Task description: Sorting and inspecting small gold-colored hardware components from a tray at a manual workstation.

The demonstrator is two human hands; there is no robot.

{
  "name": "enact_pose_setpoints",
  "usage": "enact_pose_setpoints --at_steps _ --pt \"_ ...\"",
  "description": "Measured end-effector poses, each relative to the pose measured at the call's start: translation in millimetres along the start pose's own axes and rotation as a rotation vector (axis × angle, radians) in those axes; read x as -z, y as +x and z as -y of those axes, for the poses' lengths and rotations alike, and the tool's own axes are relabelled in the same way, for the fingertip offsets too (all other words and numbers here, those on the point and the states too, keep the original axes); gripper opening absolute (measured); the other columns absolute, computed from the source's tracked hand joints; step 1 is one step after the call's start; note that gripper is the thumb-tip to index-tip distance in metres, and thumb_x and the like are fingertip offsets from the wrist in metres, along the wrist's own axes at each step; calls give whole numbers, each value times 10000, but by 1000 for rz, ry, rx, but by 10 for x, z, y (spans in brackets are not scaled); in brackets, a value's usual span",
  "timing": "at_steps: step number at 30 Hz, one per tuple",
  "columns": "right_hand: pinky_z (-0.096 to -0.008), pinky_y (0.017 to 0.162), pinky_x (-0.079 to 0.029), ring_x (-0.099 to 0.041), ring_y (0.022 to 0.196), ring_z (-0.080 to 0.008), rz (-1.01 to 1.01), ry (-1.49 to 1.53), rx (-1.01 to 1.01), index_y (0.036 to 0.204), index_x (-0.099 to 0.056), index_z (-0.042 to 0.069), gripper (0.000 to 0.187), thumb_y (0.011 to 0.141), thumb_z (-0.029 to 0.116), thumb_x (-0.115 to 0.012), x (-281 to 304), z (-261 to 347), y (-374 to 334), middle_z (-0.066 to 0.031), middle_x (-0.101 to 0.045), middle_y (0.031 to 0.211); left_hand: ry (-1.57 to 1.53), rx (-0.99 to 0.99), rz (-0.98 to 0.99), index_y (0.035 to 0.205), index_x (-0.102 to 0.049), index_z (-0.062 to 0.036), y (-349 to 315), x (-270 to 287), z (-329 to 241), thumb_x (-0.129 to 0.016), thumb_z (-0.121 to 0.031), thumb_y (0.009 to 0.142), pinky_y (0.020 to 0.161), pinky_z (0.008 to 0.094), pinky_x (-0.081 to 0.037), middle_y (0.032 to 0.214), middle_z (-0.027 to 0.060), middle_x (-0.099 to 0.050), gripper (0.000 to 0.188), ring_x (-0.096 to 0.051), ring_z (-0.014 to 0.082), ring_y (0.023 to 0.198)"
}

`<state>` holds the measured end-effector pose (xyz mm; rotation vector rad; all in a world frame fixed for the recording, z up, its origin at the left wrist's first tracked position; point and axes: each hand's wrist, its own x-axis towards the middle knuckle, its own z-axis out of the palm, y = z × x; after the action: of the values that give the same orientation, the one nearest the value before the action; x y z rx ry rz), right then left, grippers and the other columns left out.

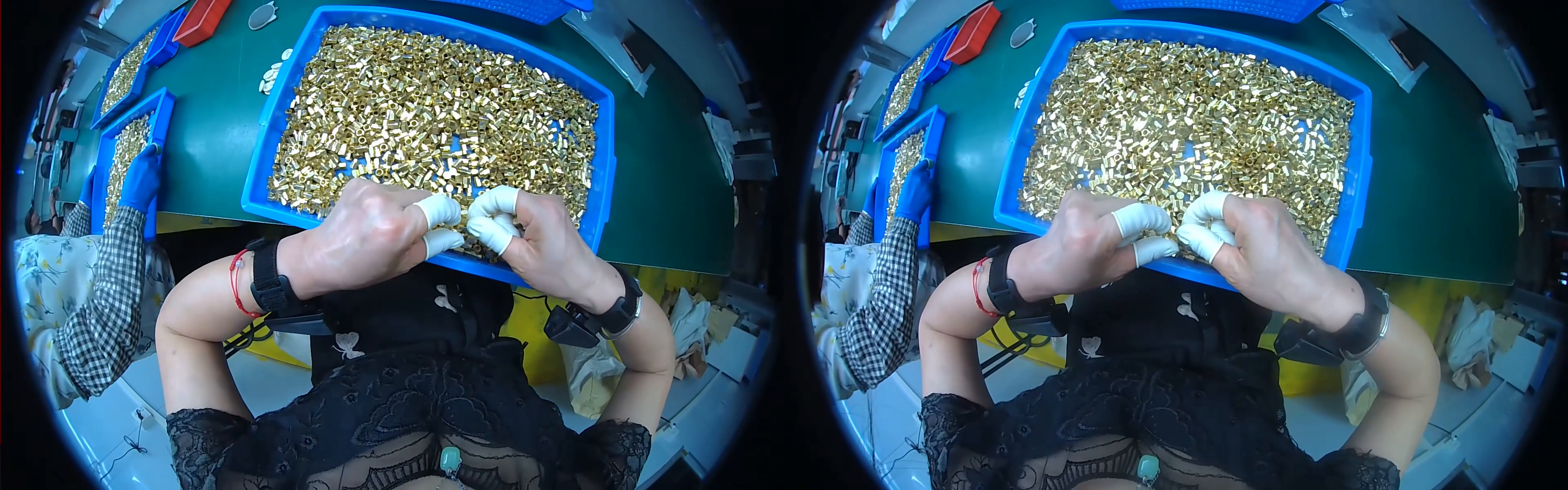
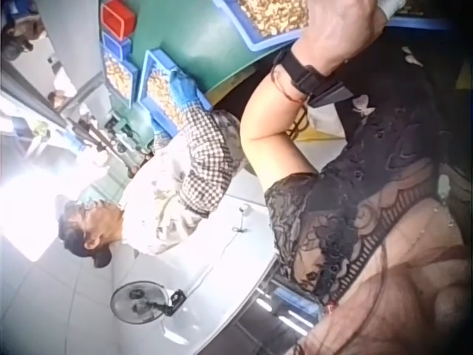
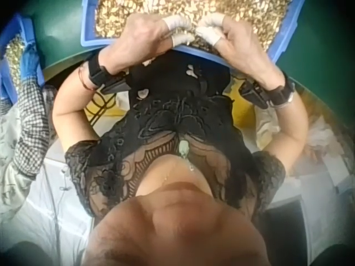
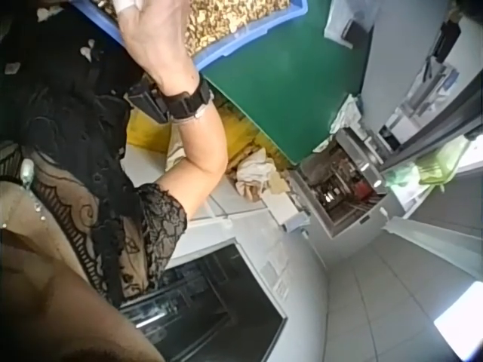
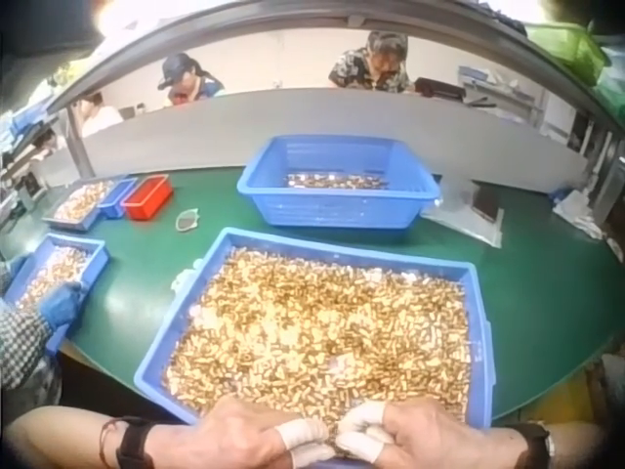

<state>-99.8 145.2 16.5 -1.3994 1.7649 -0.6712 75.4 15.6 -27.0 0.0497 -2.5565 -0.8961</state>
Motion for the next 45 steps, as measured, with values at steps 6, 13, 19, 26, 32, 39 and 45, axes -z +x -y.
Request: enact_pose_setpoints --at_steps 6,13,19,26,32,39,45 --pt "-206 467 -379 -494 543 -88 -146 241 96 921 -618 17 151 905 164 -590 63 -229 -45 -26 -605 724 -5 -5 8 871 -630 -46 4 23 -5 -766 -125 720 444 338 -444 640 85 -595 218 -590 254 520" --pt "-181 357 -214 -352 491 -49 73 1184 -100 911 -576 43 218 961 220 -459 590 -388 -224 0 -504 668 -1008 504 28 846 -633 -51 106 53 97 -716 -78 752 468 276 -435 635 25 -593 128 -569 136 526" --pt "-178 374 -198 -305 454 -20 -53 1015 -309 884 -588 45 204 944 222 -507 473 -273 -133 19 -486 652 -907 811 298 868 -658 -44 453 121 216 -625 -93 779 527 281 -460 650 42 -610 107 -581 156 549" --pt "-169 402 -206 -285 454 1 -135 647 -385 896 -636 37 205 924 228 -570 367 -358 -113 44 -481 649 -18 243 277 880 -681 -57 538 -297 210 -601 -61 735 574 371 -491 662 128 -615 165 -623 284 605" --pt "-170 411 -209 -278 461 7 -127 648 -343 938 -659 41 198 928 217 -570 423 -413 -144 61 -457 636 164 86 378 867 -687 -60 621 -323 222 -619 -58 689 606 435 -499 702 162 -619 191 -619 346 666" --pt "-198 440 -307 -387 502 -17 -156 508 -211 929 -667 12 171 905 167 -600 366 -513 -138 57 -493 658 -259 344 370 819 -671 -27 664 -209 158 -583 -52 755 505 318 -438 621 49 -595 111 -561 197 536" --pt "-289 518 -432 -546 576 -100 9 52 -245 920 -681 15 125 811 75 -679 391 -345 -265 -8 -597 683 -1374 813 315 837 -670 -16 476 98 379 -604 -70 798 476 221 -363 607 -33 -541 93 -450 59 506"
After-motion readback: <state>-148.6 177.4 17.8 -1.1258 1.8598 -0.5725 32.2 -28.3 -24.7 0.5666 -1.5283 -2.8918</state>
